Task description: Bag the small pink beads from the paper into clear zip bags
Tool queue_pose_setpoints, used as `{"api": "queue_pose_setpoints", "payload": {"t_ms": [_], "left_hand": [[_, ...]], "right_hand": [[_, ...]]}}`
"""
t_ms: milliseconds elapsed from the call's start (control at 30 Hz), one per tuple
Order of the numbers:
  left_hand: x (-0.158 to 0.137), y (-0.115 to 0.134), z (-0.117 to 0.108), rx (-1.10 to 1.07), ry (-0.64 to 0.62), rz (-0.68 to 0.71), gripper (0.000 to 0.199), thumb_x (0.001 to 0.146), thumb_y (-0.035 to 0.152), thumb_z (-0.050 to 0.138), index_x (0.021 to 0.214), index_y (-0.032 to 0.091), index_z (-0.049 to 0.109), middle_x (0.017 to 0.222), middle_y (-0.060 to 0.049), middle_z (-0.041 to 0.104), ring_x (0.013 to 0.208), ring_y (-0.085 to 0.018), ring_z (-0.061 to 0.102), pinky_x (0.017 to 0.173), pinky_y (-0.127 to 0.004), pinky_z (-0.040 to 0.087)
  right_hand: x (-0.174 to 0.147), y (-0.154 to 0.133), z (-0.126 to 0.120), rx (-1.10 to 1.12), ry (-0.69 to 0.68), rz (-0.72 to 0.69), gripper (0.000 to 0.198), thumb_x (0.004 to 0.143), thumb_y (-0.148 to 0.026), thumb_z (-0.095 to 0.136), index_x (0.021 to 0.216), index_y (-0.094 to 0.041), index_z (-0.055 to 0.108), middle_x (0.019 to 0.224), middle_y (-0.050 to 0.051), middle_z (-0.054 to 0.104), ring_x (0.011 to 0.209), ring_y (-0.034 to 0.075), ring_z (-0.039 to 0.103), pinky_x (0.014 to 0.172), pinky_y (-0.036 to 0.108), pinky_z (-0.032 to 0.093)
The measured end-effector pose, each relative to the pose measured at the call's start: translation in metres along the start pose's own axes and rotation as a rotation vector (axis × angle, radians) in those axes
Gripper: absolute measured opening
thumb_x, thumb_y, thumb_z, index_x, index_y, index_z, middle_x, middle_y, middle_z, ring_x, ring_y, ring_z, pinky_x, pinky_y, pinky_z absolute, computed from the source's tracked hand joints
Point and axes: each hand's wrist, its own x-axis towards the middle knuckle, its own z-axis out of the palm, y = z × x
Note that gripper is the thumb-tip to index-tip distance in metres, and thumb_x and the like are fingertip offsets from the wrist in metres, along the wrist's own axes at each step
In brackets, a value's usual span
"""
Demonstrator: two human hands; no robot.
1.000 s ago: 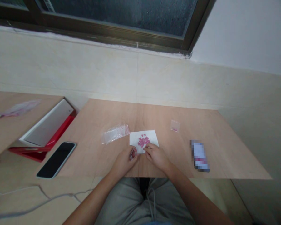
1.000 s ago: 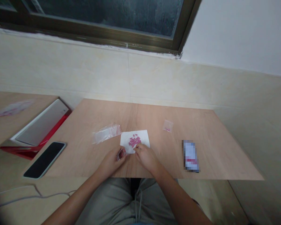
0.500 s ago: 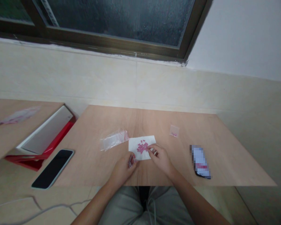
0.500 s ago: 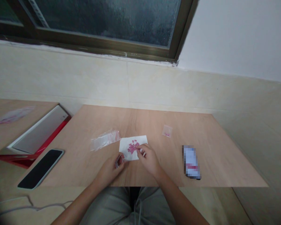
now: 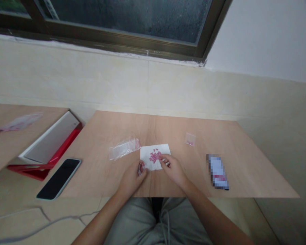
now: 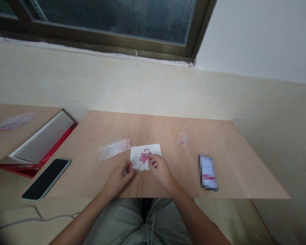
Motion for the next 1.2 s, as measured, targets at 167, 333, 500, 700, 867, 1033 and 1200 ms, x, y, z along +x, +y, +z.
{"api": "queue_pose_setpoints", "payload": {"t_ms": [167, 333, 500, 700, 867, 1033, 1200], "left_hand": [[-0.001, 0.002, 0.001, 0.023, -0.005, -0.006, 0.017, 0.089, 0.036, 0.055, 0.093, 0.02, 0.057, 0.083, -0.002, 0.064, 0.076, -0.021, 0.06, 0.069, -0.03, 0.041], [-0.001, 0.003, -0.002, 0.025, -0.007, 0.006, 0.016, 0.089, 0.035, 0.054, 0.093, 0.02, 0.058, 0.083, -0.002, 0.064, 0.075, -0.021, 0.06, 0.069, -0.03, 0.039], [-0.002, 0.004, -0.002, 0.009, -0.012, 0.004, 0.015, 0.088, 0.034, 0.056, 0.091, 0.02, 0.058, 0.081, -0.002, 0.063, 0.074, -0.021, 0.06, 0.068, -0.03, 0.039], [0.0, -0.002, -0.003, 0.037, 0.0, -0.013, 0.019, 0.089, 0.037, 0.056, 0.095, 0.019, 0.06, 0.087, -0.004, 0.066, 0.08, -0.022, 0.061, 0.071, -0.03, 0.041], [0.0, 0.002, -0.006, 0.04, -0.006, -0.007, 0.019, 0.091, 0.038, 0.055, 0.091, 0.019, 0.059, 0.086, -0.004, 0.065, 0.079, -0.022, 0.061, 0.07, -0.03, 0.041], [-0.002, 0.009, -0.008, -0.034, -0.024, 0.016, 0.017, 0.089, 0.034, 0.056, 0.097, 0.019, 0.061, 0.086, -0.004, 0.066, 0.08, -0.022, 0.062, 0.074, -0.031, 0.044], [-0.004, 0.012, -0.01, -0.105, -0.042, 0.054, 0.024, 0.09, 0.033, 0.057, 0.108, 0.019, 0.065, 0.094, -0.007, 0.07, 0.086, -0.023, 0.064, 0.081, -0.033, 0.047]], "right_hand": [[-0.001, 0.004, -0.018, -0.357, -0.16, -0.09, 0.025, 0.087, -0.014, 0.063, 0.111, -0.019, 0.07, 0.105, 0.008, 0.069, 0.089, 0.019, 0.064, 0.083, 0.03, 0.049], [-0.005, -0.002, -0.027, -0.448, -0.337, -0.11, 0.017, 0.086, -0.01, 0.062, 0.098, -0.018, 0.07, 0.097, 0.007, 0.067, 0.084, 0.019, 0.062, 0.078, 0.028, 0.047], [-0.005, -0.006, -0.033, -0.434, -0.418, -0.139, 0.02, 0.083, -0.003, 0.056, 0.088, -0.017, 0.069, 0.091, 0.005, 0.066, 0.085, 0.018, 0.061, 0.078, 0.028, 0.045], [-0.01, -0.001, -0.035, -0.448, -0.461, -0.104, 0.017, 0.078, -0.002, 0.058, 0.078, -0.017, 0.066, 0.079, 0.002, 0.065, 0.072, 0.015, 0.057, 0.067, 0.025, 0.039], [-0.005, -0.013, -0.044, -0.156, -0.426, -0.069, 0.009, 0.084, -0.012, 0.059, 0.083, -0.017, 0.066, 0.08, 0.001, 0.066, 0.072, 0.015, 0.058, 0.066, 0.024, 0.042], [0.011, -0.048, -0.045, 0.135, -0.115, 0.023, 0.018, 0.089, -0.037, 0.062, 0.09, -0.019, 0.064, 0.067, -0.002, 0.059, 0.062, 0.014, 0.055, 0.057, 0.024, 0.043], [0.014, -0.073, -0.003, 0.215, 0.06, 0.013, 0.016, 0.09, -0.034, 0.061, 0.096, -0.02, 0.065, 0.075, 0.001, 0.066, 0.063, 0.014, 0.059, 0.059, 0.024, 0.047]]}}
